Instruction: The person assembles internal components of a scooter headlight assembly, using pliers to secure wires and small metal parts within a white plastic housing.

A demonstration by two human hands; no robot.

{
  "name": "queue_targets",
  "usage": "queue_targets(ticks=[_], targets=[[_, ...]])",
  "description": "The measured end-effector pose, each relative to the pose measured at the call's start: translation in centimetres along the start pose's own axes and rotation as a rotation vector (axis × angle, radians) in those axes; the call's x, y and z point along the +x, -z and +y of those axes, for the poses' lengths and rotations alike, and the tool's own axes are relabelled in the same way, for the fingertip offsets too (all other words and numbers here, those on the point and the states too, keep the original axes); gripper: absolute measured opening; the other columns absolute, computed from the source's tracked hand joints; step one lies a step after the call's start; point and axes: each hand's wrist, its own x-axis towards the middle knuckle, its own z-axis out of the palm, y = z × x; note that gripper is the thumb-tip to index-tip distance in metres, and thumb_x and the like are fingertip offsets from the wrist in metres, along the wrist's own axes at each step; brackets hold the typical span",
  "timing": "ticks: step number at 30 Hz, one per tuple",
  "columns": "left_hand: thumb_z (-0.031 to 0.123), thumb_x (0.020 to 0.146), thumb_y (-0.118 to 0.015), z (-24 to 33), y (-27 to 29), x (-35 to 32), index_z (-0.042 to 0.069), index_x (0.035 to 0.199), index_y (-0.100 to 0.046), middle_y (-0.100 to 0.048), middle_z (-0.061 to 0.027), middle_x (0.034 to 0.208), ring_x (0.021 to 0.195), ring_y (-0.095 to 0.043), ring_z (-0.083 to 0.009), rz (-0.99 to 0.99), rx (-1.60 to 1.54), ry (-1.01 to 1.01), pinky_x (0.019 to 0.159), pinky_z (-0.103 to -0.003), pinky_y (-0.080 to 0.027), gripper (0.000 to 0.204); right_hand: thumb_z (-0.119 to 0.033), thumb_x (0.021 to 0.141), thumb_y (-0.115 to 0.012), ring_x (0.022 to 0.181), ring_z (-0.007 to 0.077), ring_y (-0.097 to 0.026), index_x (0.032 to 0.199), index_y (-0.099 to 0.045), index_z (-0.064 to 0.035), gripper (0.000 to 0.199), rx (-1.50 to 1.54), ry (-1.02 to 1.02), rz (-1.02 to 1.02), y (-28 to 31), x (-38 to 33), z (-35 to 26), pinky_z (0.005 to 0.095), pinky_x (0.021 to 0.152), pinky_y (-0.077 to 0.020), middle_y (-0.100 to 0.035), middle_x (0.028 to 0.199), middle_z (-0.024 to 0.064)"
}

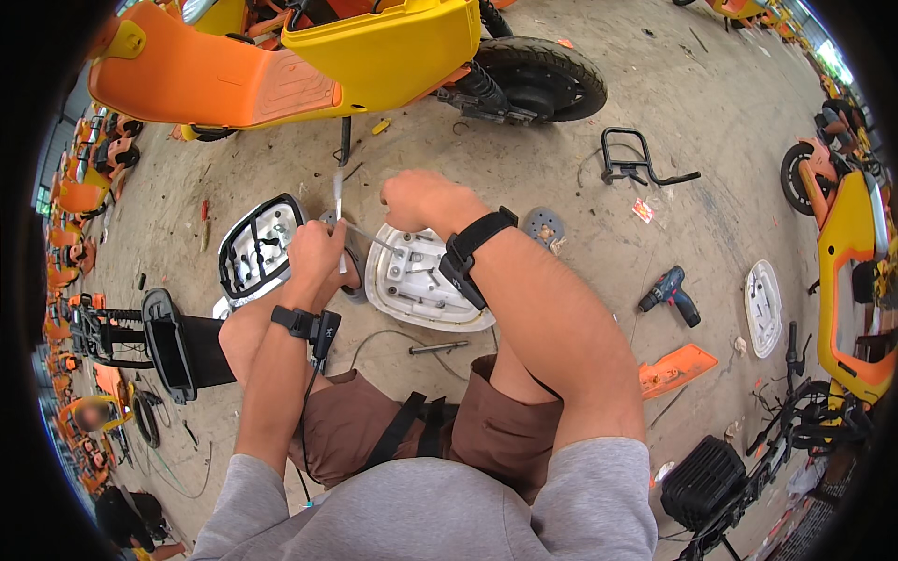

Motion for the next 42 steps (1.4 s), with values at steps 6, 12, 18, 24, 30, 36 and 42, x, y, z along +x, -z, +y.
queue_targets(ticks=[6, 12, 18, 24, 30, 36, 42], targets=[[0.037, 0.091, -0.063, -0.8, -1.4, 0.8, -0.003, 0.08, -0.07, -0.068, -0.0258, 0.08, 0.082, -0.066, -0.045, 0.034, -0.178, -0.016, 0.073, -0.05, -0.053, 0.042, -0.024, 0.087, -0.065, 0.112, 0.0335, -0.064, 0.125, -0.068, -0.0099, 0.041, -0.007, -0.02, -0.052, -0.1, -0.1, -0.1, 0.0423, 0.095, -0.052, -0.068, 0.122, 0.0161], [0.037, 0.09, -0.066, 0.3, -0.6, 0.1, -0.005, 0.091, -0.069, -0.07, -0.0248, 0.084, 0.085, -0.068, -0.042, 0.105, -0.248, -0.043, 0.076, -0.047, -0.053, 0.042, -0.025, 0.087, -0.065, 0.114, 0.0337, -0.063, 0.126, -0.067, -0.0105, 0.042, 0.011, -0.036, -0.06, 0.1, -0.4, -0.3, 0.0423, 0.096, -0.0517, -0.068, 0.123, 0.0161], [0.029, 0.089, -0.068, -0.1, -1.2, 0.3, -0.003, 0.107, -0.071, -0.071, -0.0247, 0.094, 0.089, -0.069, -0.0408, -0.008, -0.346, -0.195, 0.082, -0.045, -0.054, 0.037, -0.026, 0.087, -0.066, 0.115, 0.0337, -0.063, 0.127, -0.067, -0.0109, 0.043, 0.007, -0.037, -0.058, -0.4, 0.1, 0.1, 0.0424, 0.097, -0.0517, -0.067, 0.124, 0.0159], [0.015, 0.088, -0.066, -0.4, -2.0, 0.2, -0.001, 0.109, -0.072, -0.07, -0.0242, 0.102, 0.098, -0.066, -0.0393, 0.042, -0.344, -0.395, 0.089, -0.042, -0.051, 0.027, -0.026, 0.087, -0.066, 0.114, 0.0332, -0.063, 0.127, -0.066, -0.0115, 0.043, 0.018, -0.029, -0.065, -0.4, 0.0, 0.1, 0.0422, 0.096, -0.0521, -0.067, 0.124, 0.0152], [0.02, 0.085, -0.072, 1.4, -0.8, -0.5, 0.011, 0.104, -0.077, -0.069, -0.0199, 0.092, 0.099, -0.063, -0.0362, 0.264, 0.024, -0.46, 0.086, -0.04, -0.05, 0.022, -0.026, 0.087, -0.066, 0.114, 0.0333, -0.063, 0.127, -0.067, -0.0118, 0.042, 0.019, -0.054, -0.063, -0.2, -0.6, 0.4, 0.0423, 0.096, -0.0521, -0.067, 0.123, 0.0147], [0.027, 0.084, -0.073, 0.3, -1.2, 0.7, 0.012, 0.109, -0.076, -0.069, -0.0163, 0.081, 0.085, -0.066, -0.0346, 0.084, -0.186, -0.209, 0.076, -0.044, -0.052, 0.029, -0.023, 0.087, -0.063, 0.115, 0.0337, -0.063, 0.127, -0.066, -0.0123, 0.042, 0.016, -0.055, -0.063, -0.2, -0.6, 0.4, 0.043, 0.097, -0.0515, -0.067, 0.125, 0.0152], [0.024, 0.088, -0.068, 1.3, -1.3, 0.4, 0.006, 0.117, -0.069, -0.07, -0.0178, 0.077, 0.075, -0.067, -0.0376, 0.074, -0.374, -0.064, 0.076, -0.046, -0.052, 0.034, -0.02, 0.086, -0.063, 0.116, 0.034, -0.062, 0.128, -0.066, -0.0121, 0.043, 0.051, -0.073, -0.051, -0.4, -0.6, 1.0, 0.0433, 0.097, -0.0513, -0.066, 0.126, 0.0158]])
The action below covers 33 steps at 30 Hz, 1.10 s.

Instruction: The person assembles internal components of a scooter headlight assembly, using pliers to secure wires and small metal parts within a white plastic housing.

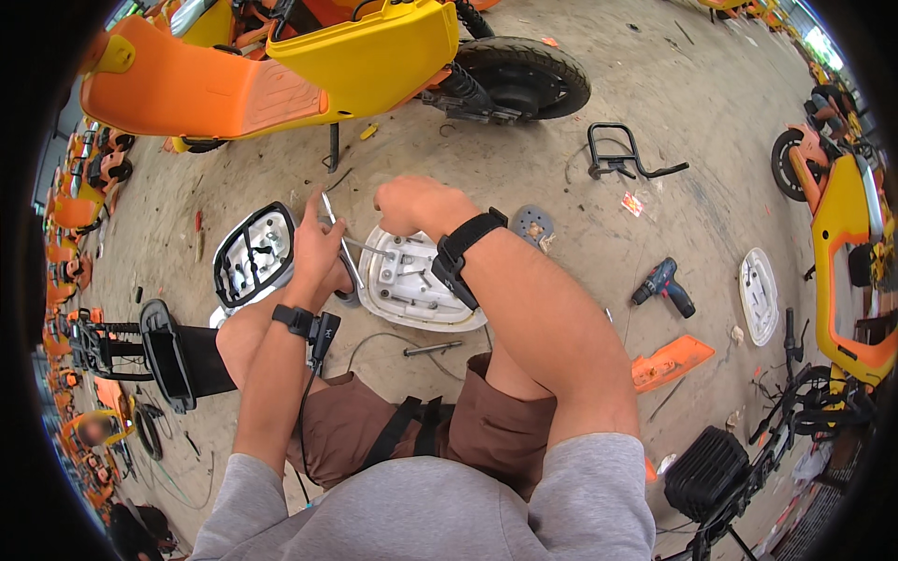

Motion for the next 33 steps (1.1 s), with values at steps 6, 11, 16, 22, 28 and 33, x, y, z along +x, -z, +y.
queue_targets(ticks=[6, 11, 16, 22, 28, 33], targets=[[0.014, 0.09, -0.062, -1.0, 0.4, 0.3, 0.004, 0.119, -0.068, -0.072, -0.0196, 0.084, 0.079, -0.07, -0.0344, -0.17, -0.032, -0.046, 0.078, -0.042, -0.053, 0.031, -0.021, 0.086, -0.063, 0.116, 0.0338, -0.062, 0.128, -0.066, -0.0122, 0.043, -0.003, 0.005, 0.002, 0.0, 0.2, -0.1, 0.0433, 0.097, -0.0515, -0.066, 0.126, 0.016], [0.009, 0.085, -0.065, 0.4, 1.8, -0.8, 0.001, 0.116, -0.069, -0.073, -0.0205, 0.092, 0.083, -0.071, -0.0306, -0.376, -0.09, -0.178, 0.078, -0.038, -0.053, 0.033, -0.023, 0.087, -0.063, 0.116, 0.0339, -0.062, 0.129, -0.066, -0.012, 0.043, -0.015, 0.013, -0.012, 0.5, -0.2, -0.2, 0.043, 0.097, -0.0515, -0.066, 0.126, 0.0159], [0.016, 0.08, -0.074, -0.1, 2.1, -0.4, 0.0, 0.108, -0.073, -0.073, -0.0198, 0.092, 0.084, -0.071, -0.0308, -0.332, -0.106, -0.102, 0.078, -0.038, -0.054, 0.033, -0.024, 0.087, -0.063, 0.116, 0.0339, -0.062, 0.128, -0.066, -0.0116, 0.043, -0.016, 0.026, -0.003, 0.5, -0.3, -0.5, 0.0432, 0.097, -0.0514, -0.066, 0.126, 0.0159], [0.035, 0.084, -0.073, 1.2, 2.3, -0.8, 0.0, 0.096, -0.075, -0.07, -0.0246, 0.084, 0.082, -0.069, -0.0398, -0.165, 0.228, -0.022, 0.074, -0.043, -0.054, 0.037, -0.022, 0.086, -0.063, 0.114, 0.0337, -0.063, 0.126, -0.067, -0.0115, 0.042, -0.016, 0.036, 0.02, 0.3, 0.0, -0.3, 0.043, 0.097, -0.0515, -0.067, 0.124, 0.0157], [0.041, 0.085, -0.069, 0.2, 1.3, -0.2, -0.003, 0.077, -0.071, -0.068, -0.025, 0.075, 0.074, -0.067, -0.0428, -0.187, 0.238, 0.056, 0.069, -0.047, -0.053, 0.045, -0.021, 0.085, -0.063, 0.113, 0.0336, -0.064, 0.126, -0.067, -0.0115, 0.042, -0.025, 0.031, 0.019, 0.2, 0.0, -0.5, 0.0427, 0.096, -0.052, -0.068, 0.122, 0.016], [0.039, 0.085, -0.07, -1.0, 0.6, 0.2, -0.004, 0.075, -0.069, -0.067, -0.0253, 0.074, 0.074, -0.066, -0.0432, -0.18, 0.179, 0.025, 0.068, -0.048, -0.053, 0.044, -0.021, 0.086, -0.063, 0.112, 0.034, -0.064, 0.126, -0.067, -0.0111, 0.042, -0.02, 0.032, 0.014, 0.1, 0.1, -0.7, 0.0429, 0.096, -0.0521, -0.068, 0.122, 0.0161]])
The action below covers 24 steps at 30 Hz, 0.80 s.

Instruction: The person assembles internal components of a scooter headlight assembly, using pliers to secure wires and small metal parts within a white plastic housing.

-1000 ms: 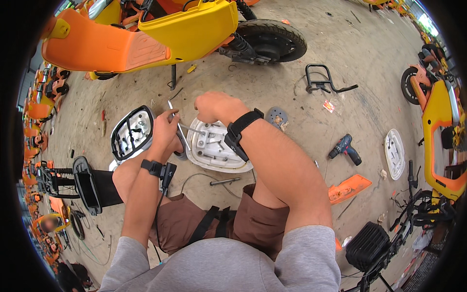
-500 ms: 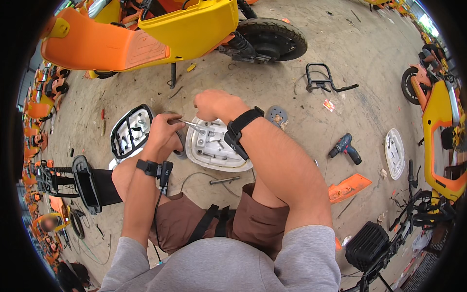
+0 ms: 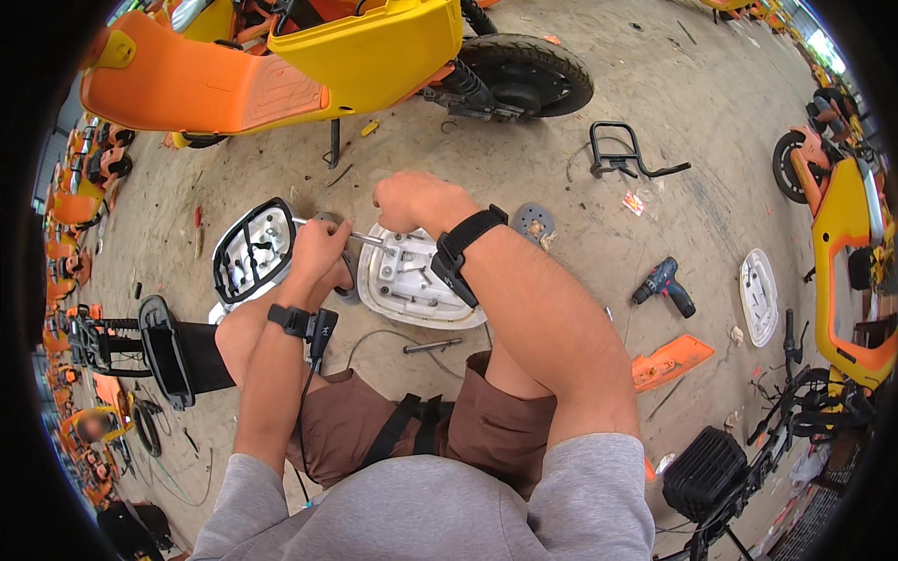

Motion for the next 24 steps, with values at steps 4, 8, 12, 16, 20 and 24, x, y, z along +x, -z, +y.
queue_targets(ticks=[4, 8, 12, 16, 20, 24], targets=[[0.032, 0.086, -0.069, 1.6, 1.0, -0.8, -0.003, 0.089, -0.069, -0.068, -0.0263, 0.082, 0.081, -0.066, -0.043, 0.089, 0.025, -0.042, 0.072, -0.047, -0.053, 0.035, -0.021, 0.086, -0.063, 0.113, 0.034, -0.064, 0.127, -0.067, -0.0109, 0.042, -0.001, -0.005, -0.002, 0.3, -0.2, 0.0, 0.043, 0.096, -0.0519, -0.067, 0.123, 0.0161], [0.023, 0.088, -0.066, 1.0, 0.9, -0.6, -0.003, 0.105, -0.068, -0.069, -0.0277, 0.09, 0.089, -0.067, -0.0429, 0.115, -0.123, -0.055, 0.078, -0.047, -0.053, 0.031, -0.021, 0.087, -0.063, 0.115, 0.0336, -0.063, 0.128, -0.066, -0.0111, 0.042, -0.003, -0.004, -0.005, 0.4, -0.3, 0.0, 0.0428, 0.097, -0.0514, -0.066, 0.125, 0.0161], [0.016, 0.088, -0.064, -1.8, -0.5, 0.4, 0.0, 0.111, -0.07, -0.07, -0.025, 0.092, 0.093, -0.066, -0.0433, 0.156, -0.01, -0.182, 0.082, -0.048, -0.052, 0.029, -0.021, 0.087, -0.063, 0.116, 0.0333, -0.062, 0.129, -0.065, -0.0115, 0.043, -0.007, -0.008, -0.025, 0.6, -0.2, -0.5, 0.0426, 0.097, -0.0512, -0.066, 0.126, 0.0157], [0.016, 0.087, -0.067, -1.0, 0.0, -0.1, 0.004, 0.11, -0.073, -0.07, -0.0217, 0.101, 0.102, -0.063, -0.0405, 0.133, 0.042, -0.23, 0.088, -0.046, -0.05, 0.027, -0.02, 0.086, -0.062, 0.116, 0.0333, -0.063, 0.129, -0.066, -0.0119, 0.043, 0.0, -0.009, -0.024, 0.4, -0.2, -0.1, 0.0425, 0.097, -0.0513, -0.066, 0.126, 0.0157], [0.021, 0.084, -0.072, 1.3, 1.3, -1.3, 0.006, 0.103, -0.077, -0.066, -0.021, 0.111, 0.111, -0.059, -0.0364, 0.177, 0.209, -0.242, 0.093, -0.043, -0.047, 0.024, -0.019, 0.086, -0.062, 0.115, 0.0336, -0.063, 0.127, -0.066, -0.0119, 0.042, 0.005, -0.019, -0.016, 0.4, -0.2, 0.0, 0.0428, 0.097, -0.0515, -0.066, 0.125, 0.0162], [0.025, 0.083, -0.074, 0.5, 0.8, -1.0, 0.005, 0.101, -0.077, -0.069, -0.0197, 0.091, 0.091, -0.065, -0.0366, 0.161, 0.03, -0.245, 0.081, -0.044, -0.051, 0.027, -0.02, 0.085, -0.062, 0.113, 0.0345, -0.064, 0.126, -0.067, -0.0114, 0.042, -0.004, -0.008, -0.014, 0.1, 0.0, -0.1, 0.043, 0.096, -0.0519, -0.068, 0.122, 0.0162]])
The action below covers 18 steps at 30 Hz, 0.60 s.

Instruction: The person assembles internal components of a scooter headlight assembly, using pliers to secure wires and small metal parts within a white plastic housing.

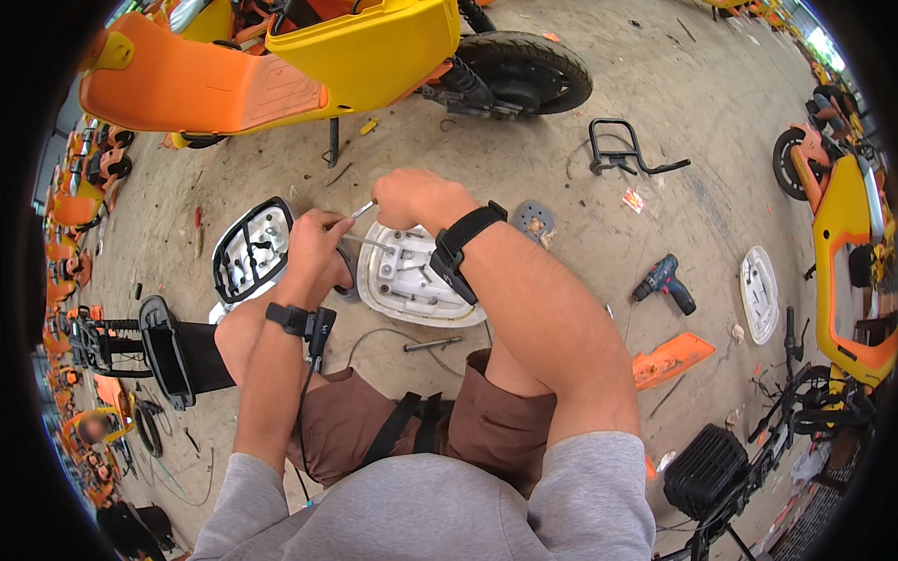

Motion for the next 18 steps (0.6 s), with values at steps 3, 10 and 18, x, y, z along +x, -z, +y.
queue_targets(ticks=[3, 10, 18], targets=[[0.025, 0.085, -0.072, -0.2, -0.5, 0.6, 0.005, 0.108, -0.075, -0.068, -0.0193, 0.076, 0.077, -0.066, -0.038, -0.04, -0.115, 0.095, 0.073, -0.046, -0.052, 0.031, -0.02, 0.085, -0.061, 0.112, 0.0349, -0.064, 0.125, -0.068, -0.0112, 0.041, 0.011, 0.013, 0.037, -0.2, 0.0, 0.5, 0.0429, 0.095, -0.0522, -0.068, 0.12, 0.0163], [0.015, 0.091, -0.063, -0.7, -2.0, 0.5, -0.002, 0.11, -0.07, -0.062, -0.0148, 0.058, 0.055, -0.065, -0.0227, 0.146, -0.163, 0.071, 0.055, -0.037, -0.05, 0.026, -0.026, 0.088, -0.063, 0.115, 0.0366, -0.062, 0.13, -0.064, -0.0092, 0.046, 0.005, 0.022, -0.001, 0.1, -0.3, 0.5, 0.0428, 0.101, -0.0481, -0.067, 0.122, 0.02], [0.017, 0.095, -0.06, -2.6, -2.5, 1.1, -0.006, 0.108, -0.068, -0.07, -0.0173, 0.071, 0.061, -0.07, -0.0201, -0.079, -0.561, 0.347, 0.052, -0.033, -0.054, 0.028, -0.022, 0.082, -0.061, 0.1, 0.0377, -0.068, 0.109, -0.075, -0.0098, 0.032, 0.018, 0.201, 0.089, -1.1, 1.2, 1.0, 0.0444, 0.088, -0.054, -0.072, 0.107, 0.0194]])
